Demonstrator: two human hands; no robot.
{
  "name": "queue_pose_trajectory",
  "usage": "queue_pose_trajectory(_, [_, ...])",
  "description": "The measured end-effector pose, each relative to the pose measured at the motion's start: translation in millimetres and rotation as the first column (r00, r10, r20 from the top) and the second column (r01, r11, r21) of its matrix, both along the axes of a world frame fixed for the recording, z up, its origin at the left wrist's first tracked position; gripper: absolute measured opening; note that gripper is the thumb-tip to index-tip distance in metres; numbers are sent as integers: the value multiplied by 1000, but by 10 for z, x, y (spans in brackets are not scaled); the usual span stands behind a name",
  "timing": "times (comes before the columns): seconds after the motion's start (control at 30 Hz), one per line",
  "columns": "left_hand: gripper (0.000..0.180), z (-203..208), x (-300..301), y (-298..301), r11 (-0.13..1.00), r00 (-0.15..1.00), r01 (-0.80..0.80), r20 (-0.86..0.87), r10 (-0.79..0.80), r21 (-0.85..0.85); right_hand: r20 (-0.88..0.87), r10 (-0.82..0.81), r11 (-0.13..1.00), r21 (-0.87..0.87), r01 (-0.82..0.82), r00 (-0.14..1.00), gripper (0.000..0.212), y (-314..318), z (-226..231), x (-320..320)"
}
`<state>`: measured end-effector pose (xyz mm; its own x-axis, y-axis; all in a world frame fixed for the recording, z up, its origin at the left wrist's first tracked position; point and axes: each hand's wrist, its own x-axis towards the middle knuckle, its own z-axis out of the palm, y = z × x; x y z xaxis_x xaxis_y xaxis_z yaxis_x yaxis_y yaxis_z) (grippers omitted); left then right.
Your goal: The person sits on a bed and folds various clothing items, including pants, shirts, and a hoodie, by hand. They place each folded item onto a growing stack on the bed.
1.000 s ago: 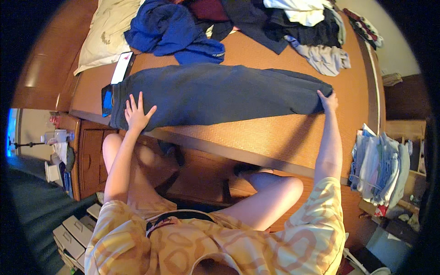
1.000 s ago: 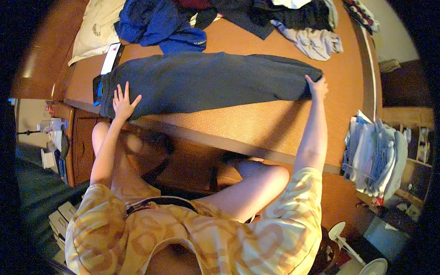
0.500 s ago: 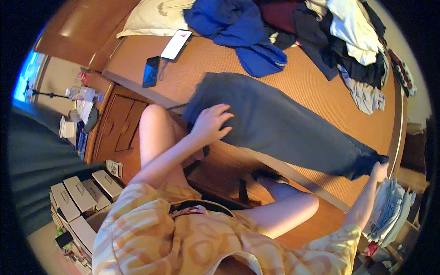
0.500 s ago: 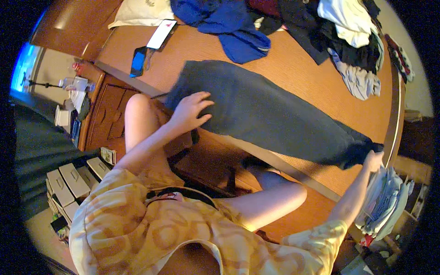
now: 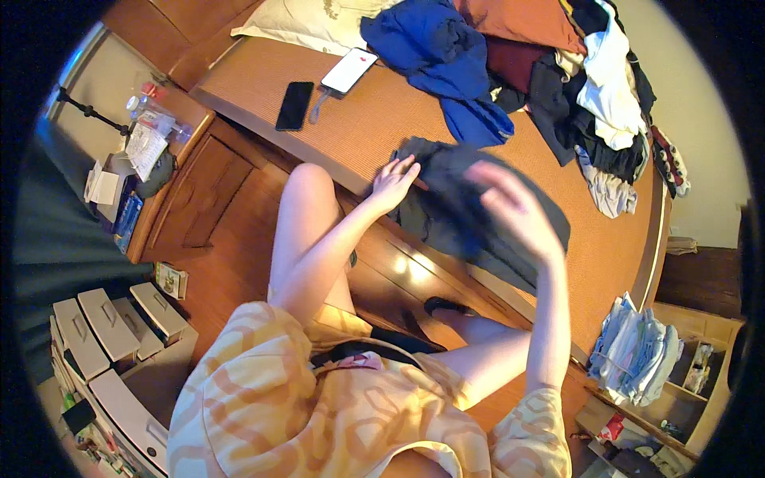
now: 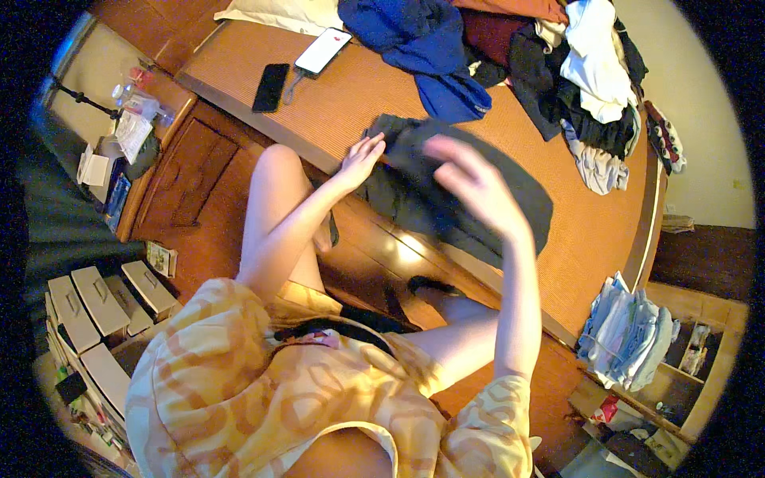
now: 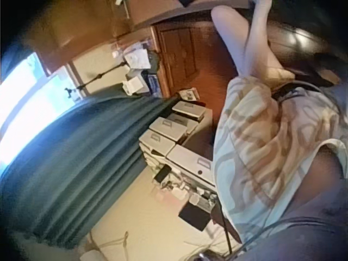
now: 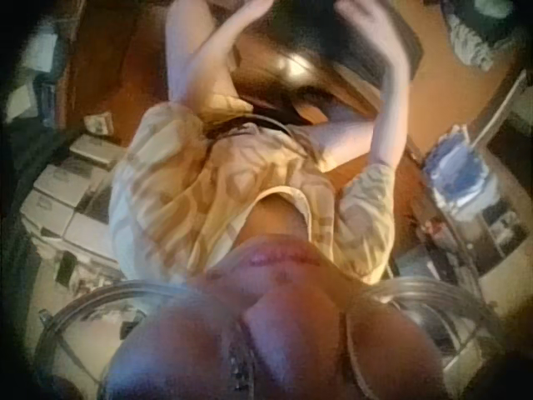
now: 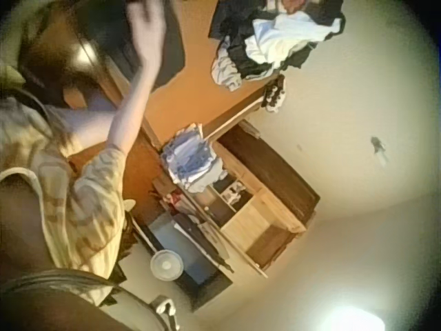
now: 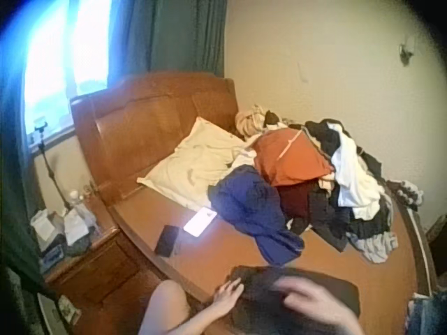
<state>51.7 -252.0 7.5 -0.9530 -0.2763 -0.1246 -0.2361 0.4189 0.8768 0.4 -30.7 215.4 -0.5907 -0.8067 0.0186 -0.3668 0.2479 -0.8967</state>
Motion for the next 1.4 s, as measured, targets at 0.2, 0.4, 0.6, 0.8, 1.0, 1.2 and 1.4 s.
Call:
queue_pose_trajectory(0.2, [56,78,154,-22,968,991,69,-99,-95,-242,-259,-133,948,247,199,957,33,16,-1064,103])
queue_pose_trajectory(0.4, [45,335,140,-116,985,991,-117,-84,107,-126,-183,-744,662,-76,745,642,24,977,-1454,5])
queue_pose_trajectory(0.6, [49,607,157,-122,884,992,-91,32,118,-458,175,-969,217,247,945,176,57,1997,-1799,-68])
queue_pose_trajectory(0.8, [49,861,47,100,822,885,-48,-406,-229,-567,154,-945,326,454,829,287,53,2159,-1626,-165])
queue_pose_trajectory(1.0, [72,181,196,588,496,919,289,93,-382,-818,-457,-695,376,428,822,555,37,1545,-507,-404])
queue_pose_trajectory(1.2, [69,258,222,499,408,915,355,225,-334,-841,-121,-256,948,164,273,959,47,-595,-152,82])
queue_pose_trajectory(1.4, [65,144,265,633,512,925,327,157,-346,-794,-677,-4,684,536,496,736,64,-987,-1562,249])
